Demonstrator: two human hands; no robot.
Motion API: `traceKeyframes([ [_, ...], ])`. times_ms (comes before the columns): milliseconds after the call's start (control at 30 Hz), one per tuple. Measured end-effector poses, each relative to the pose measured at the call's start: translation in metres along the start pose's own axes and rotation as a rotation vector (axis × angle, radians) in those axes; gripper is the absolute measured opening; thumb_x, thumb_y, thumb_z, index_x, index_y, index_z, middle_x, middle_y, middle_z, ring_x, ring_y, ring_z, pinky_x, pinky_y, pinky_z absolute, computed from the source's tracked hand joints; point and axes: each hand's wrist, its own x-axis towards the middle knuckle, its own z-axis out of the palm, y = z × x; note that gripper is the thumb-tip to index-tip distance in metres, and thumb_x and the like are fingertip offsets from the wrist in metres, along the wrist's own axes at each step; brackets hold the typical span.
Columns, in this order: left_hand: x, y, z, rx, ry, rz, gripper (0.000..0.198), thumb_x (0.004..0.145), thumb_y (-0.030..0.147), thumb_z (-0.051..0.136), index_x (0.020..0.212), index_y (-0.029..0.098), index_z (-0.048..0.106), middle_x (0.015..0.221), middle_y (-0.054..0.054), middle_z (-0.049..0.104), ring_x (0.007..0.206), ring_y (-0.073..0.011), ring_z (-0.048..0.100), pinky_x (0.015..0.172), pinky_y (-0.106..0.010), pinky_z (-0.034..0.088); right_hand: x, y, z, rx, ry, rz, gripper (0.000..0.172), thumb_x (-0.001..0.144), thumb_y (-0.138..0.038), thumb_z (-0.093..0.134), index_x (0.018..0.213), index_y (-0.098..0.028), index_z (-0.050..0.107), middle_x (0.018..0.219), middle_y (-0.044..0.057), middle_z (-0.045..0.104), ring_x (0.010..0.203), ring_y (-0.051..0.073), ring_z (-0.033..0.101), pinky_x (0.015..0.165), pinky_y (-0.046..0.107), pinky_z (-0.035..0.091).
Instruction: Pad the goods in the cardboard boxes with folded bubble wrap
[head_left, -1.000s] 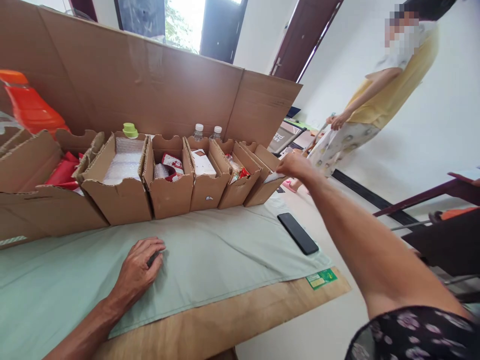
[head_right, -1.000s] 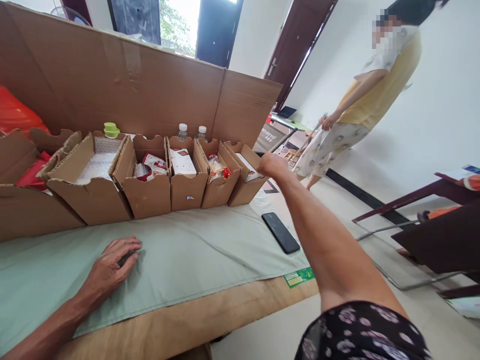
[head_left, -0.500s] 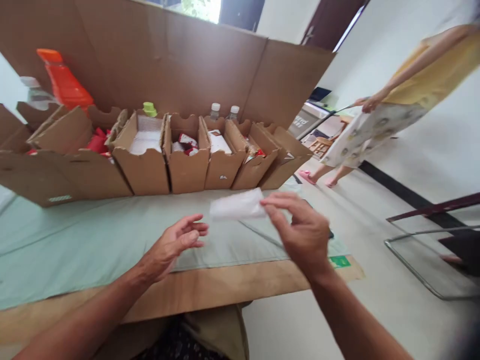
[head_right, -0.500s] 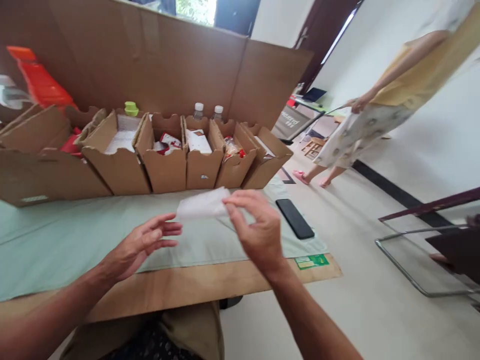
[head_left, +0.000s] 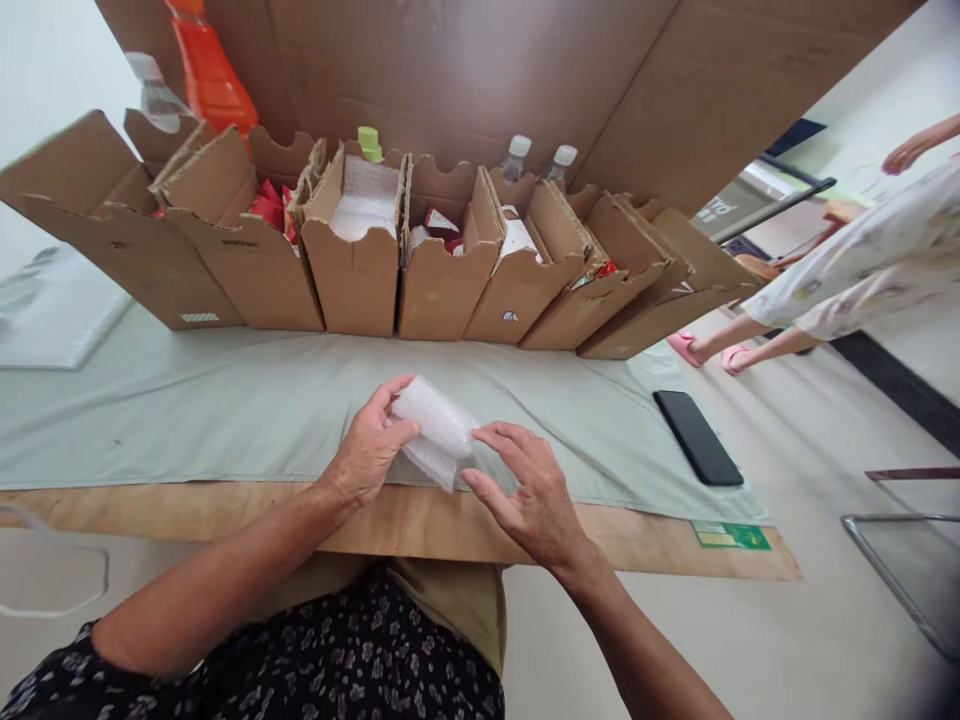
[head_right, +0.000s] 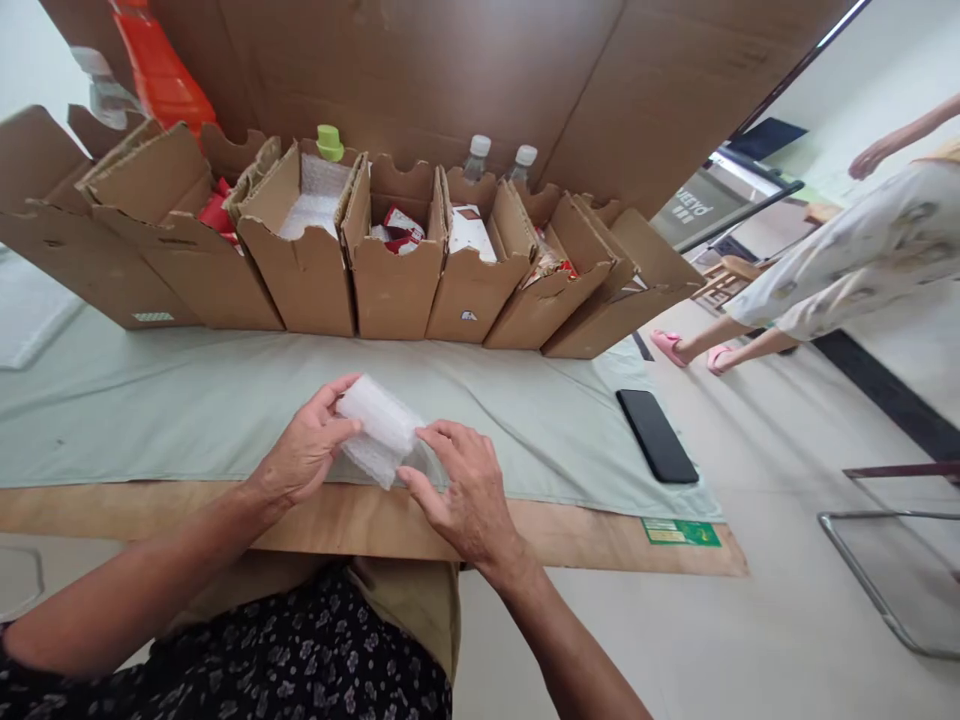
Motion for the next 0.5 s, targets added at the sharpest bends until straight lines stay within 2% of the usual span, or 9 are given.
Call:
traceKeyframes([
  [133, -0.004, 0.000, -0.003, 0.157, -0.070, 0.048, 0.082, 0.069, 0.029, 0.080, 0.145, 0.020, 0.050, 0.114, -0.007, 0.066, 0.099, -0.0205, 0.062, 0.085, -0.029, 0.049, 0.000, 0.000, 0.013, -0.065, 0.005, 0.082, 0.031, 0.096, -0.047, 0.066, 0.113, -0.022, 0.068, 0.114, 0.014, 0.074, 0.105, 0.031, 0.071, 0.083, 0.044, 0.053],
  [267, -0.011, 0.003, -0.003, 0.259, -0.131, 0.015, 0.086, 0.072, 0.034, 0.082, 0.149, 0.019, 0.047, 0.122, -0.009, 0.065, 0.106, -0.0233, 0.064, 0.090, -0.032, 0.050, 0.001, -0.006, 0.018, 0.013, -0.042, 0.191, 0.053, 0.089, -0.055, 0.071, 0.128, -0.020, 0.065, 0.118, 0.015, 0.075, 0.108, 0.034, 0.070, 0.090, 0.050, 0.051],
  [367, -0.018, 0.009, 0.000, 0.338, -0.227, -0.030, 0.086, 0.074, 0.033, 0.083, 0.151, 0.020, 0.047, 0.121, -0.008, 0.064, 0.108, -0.0229, 0.064, 0.095, -0.034, 0.049, 0.005, -0.004, 0.019, 0.363, -0.068, 0.414, 0.057, 0.092, -0.053, 0.066, 0.137, -0.019, 0.061, 0.100, 0.009, 0.078, 0.093, 0.027, 0.072, 0.089, 0.045, 0.053],
  [433, -0.021, 0.013, 0.002, 0.322, -0.290, -0.060, 0.088, 0.075, 0.034, 0.084, 0.153, 0.021, 0.046, 0.120, -0.008, 0.065, 0.106, -0.0219, 0.065, 0.095, -0.034, 0.049, 0.007, 0.001, 0.021, 0.682, -0.071, 0.611, 0.055, 0.095, -0.053, 0.060, 0.136, -0.018, 0.061, 0.086, 0.005, 0.076, 0.076, 0.021, 0.069, 0.076, 0.038, 0.055],
  [500, -0.021, 0.014, 0.002, 0.264, -0.301, -0.084, 0.088, 0.074, 0.037, 0.086, 0.152, 0.021, 0.048, 0.117, -0.007, 0.066, 0.104, -0.0215, 0.064, 0.095, -0.033, 0.049, 0.005, 0.008, 0.023, 0.872, -0.052, 0.736, 0.052, 0.093, -0.054, 0.063, 0.129, -0.016, 0.065, 0.080, 0.003, 0.074, 0.064, 0.017, 0.063, 0.064, 0.033, 0.053],
])
